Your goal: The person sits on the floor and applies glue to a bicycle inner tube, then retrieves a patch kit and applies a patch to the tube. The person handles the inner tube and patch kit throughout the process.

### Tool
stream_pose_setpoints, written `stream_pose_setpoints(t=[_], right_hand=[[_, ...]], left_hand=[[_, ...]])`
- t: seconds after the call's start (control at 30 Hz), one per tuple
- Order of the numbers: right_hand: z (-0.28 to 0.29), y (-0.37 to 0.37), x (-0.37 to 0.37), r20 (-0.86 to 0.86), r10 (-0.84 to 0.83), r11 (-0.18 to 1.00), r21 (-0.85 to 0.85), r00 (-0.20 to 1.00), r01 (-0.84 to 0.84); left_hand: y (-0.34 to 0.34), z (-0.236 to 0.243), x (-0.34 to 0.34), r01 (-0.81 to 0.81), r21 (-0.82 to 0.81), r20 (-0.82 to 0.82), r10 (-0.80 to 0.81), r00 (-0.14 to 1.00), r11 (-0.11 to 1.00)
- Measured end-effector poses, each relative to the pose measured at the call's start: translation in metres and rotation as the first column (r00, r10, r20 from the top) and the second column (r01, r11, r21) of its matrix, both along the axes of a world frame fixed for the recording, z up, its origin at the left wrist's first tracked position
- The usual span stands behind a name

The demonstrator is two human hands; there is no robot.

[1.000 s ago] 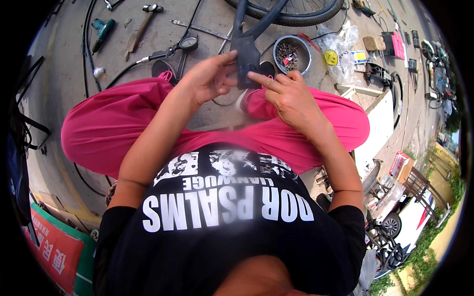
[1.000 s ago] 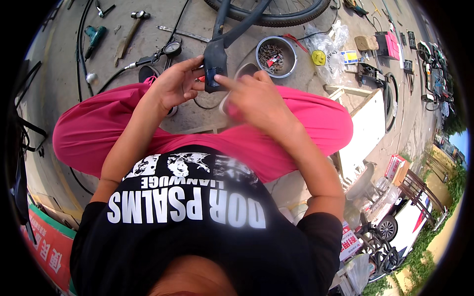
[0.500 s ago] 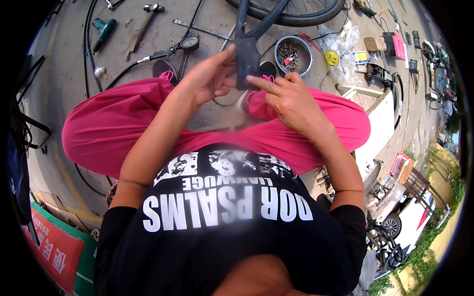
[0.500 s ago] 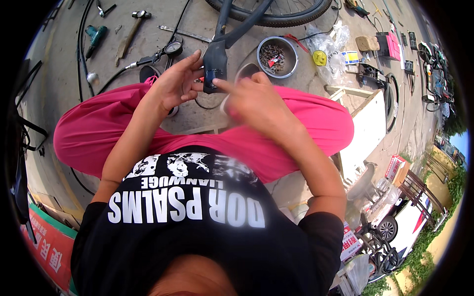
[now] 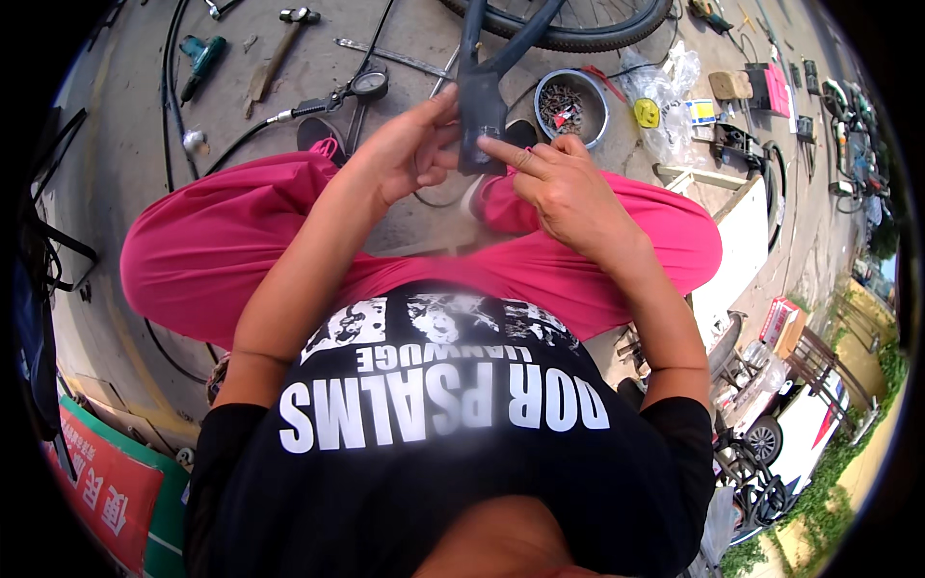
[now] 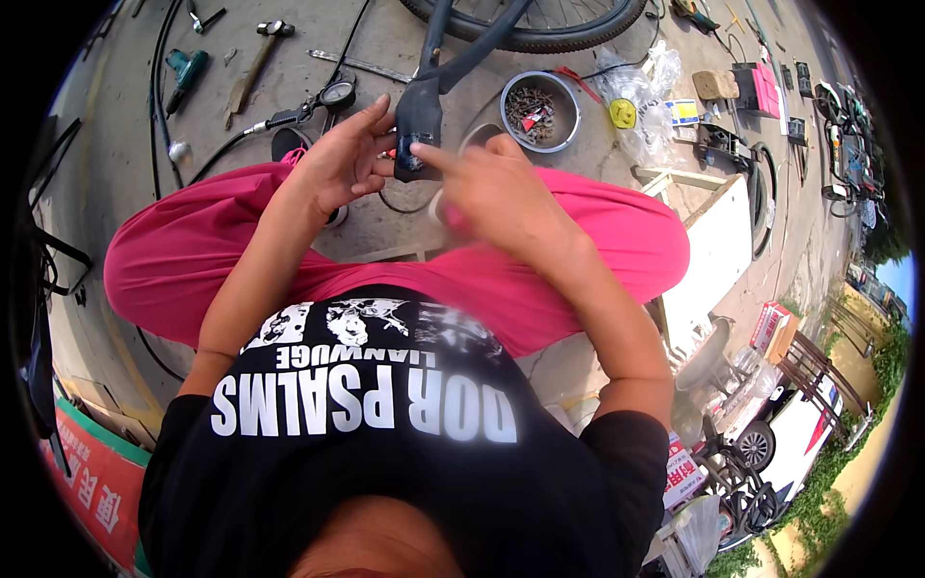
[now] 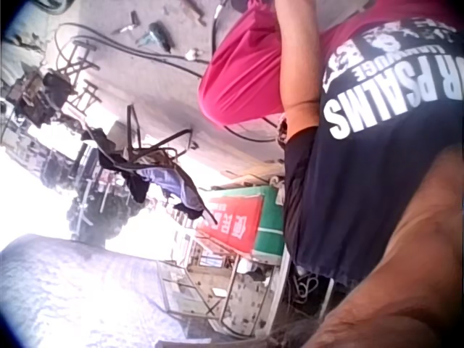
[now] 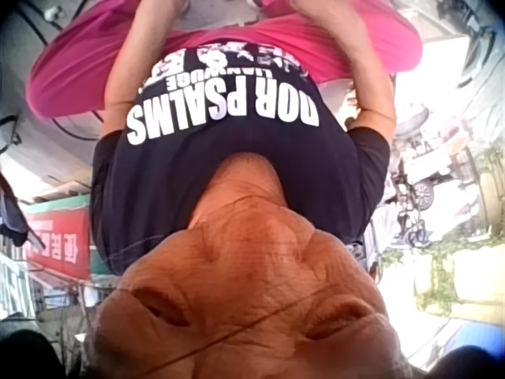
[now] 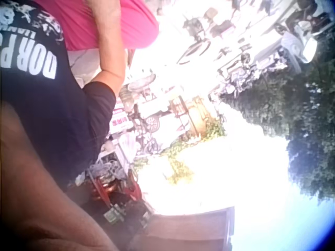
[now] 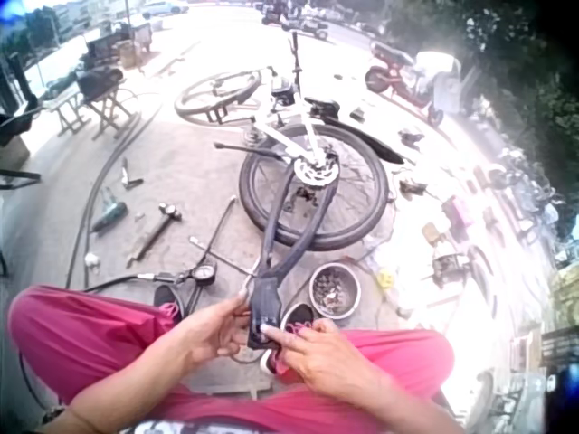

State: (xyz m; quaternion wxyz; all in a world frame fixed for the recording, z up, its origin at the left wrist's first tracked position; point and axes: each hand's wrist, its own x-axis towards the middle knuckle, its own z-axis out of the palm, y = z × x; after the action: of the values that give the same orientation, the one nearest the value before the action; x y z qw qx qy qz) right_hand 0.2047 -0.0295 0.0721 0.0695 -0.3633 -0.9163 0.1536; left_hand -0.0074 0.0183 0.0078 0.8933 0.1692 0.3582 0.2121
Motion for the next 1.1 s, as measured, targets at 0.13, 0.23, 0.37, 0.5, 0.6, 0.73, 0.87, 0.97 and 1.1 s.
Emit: stream_pose_setpoints(t=[0.13,0.23,0.37,0.5,0.6,0.73,0.87,0.97,1.1], right_hand=[[-0.002,0.0,-0.004,0.019,0.035,0.998,-0.045,0.999,-0.034],[0.002,-0.002,-0.003,0.019,0.04,0.997,-0.073,0.999,-0.038],[-0.002,0.004,-0.001,0.017,-0.001,0.999,-0.042,1.0,0.002],[0.0,0.001,0.001,0.054,0.011,0.999,-0.049,0.998,-0.009],[0.0,0.003,-0.001,0.076,0.004,1.0,-0.017,0.997,-0.003],[0.005,-0.003,-0.004,0.071,0.052,0.998,-0.051,0.996,-0.049],[0.001,0.004,0.001,0.042,-0.038,0.999,0.013,0.998,0.038],[0.003,-0.004,-0.002,0.067,0.024,0.999,-0.046,0.998,-0.021],[0.005,-0.001,-0.003,0.086,0.041,0.999,-0.029,0.995,-0.039]], left_hand=[[0.0,-0.004,-0.001,0.008,-0.004,0.016,-0.008,1.0,1.0],[0.0,-0.001,-0.001,0.01,-0.006,0.002,-0.01,1.0,1.0],[-0.001,-0.002,0.001,0.005,0.003,-0.004,-0.005,1.0,1.0],[-0.001,-0.004,0.0,0.023,-0.001,-0.006,-0.023,1.0,1.0],[-0.001,-0.001,0.002,0.016,-0.013,-0.023,-0.016,1.0,1.0],[-0.002,-0.002,0.001,0.023,0.004,-0.022,-0.022,1.0,1.0],[-0.002,0.001,0.002,0.012,-0.006,-0.021,-0.012,1.0,1.0],[-0.002,-0.003,-0.001,0.025,-0.004,-0.006,-0.025,1.0,1.0],[-0.001,-0.005,-0.001,0.031,0.008,-0.015,-0.031,0.999,0.999]])
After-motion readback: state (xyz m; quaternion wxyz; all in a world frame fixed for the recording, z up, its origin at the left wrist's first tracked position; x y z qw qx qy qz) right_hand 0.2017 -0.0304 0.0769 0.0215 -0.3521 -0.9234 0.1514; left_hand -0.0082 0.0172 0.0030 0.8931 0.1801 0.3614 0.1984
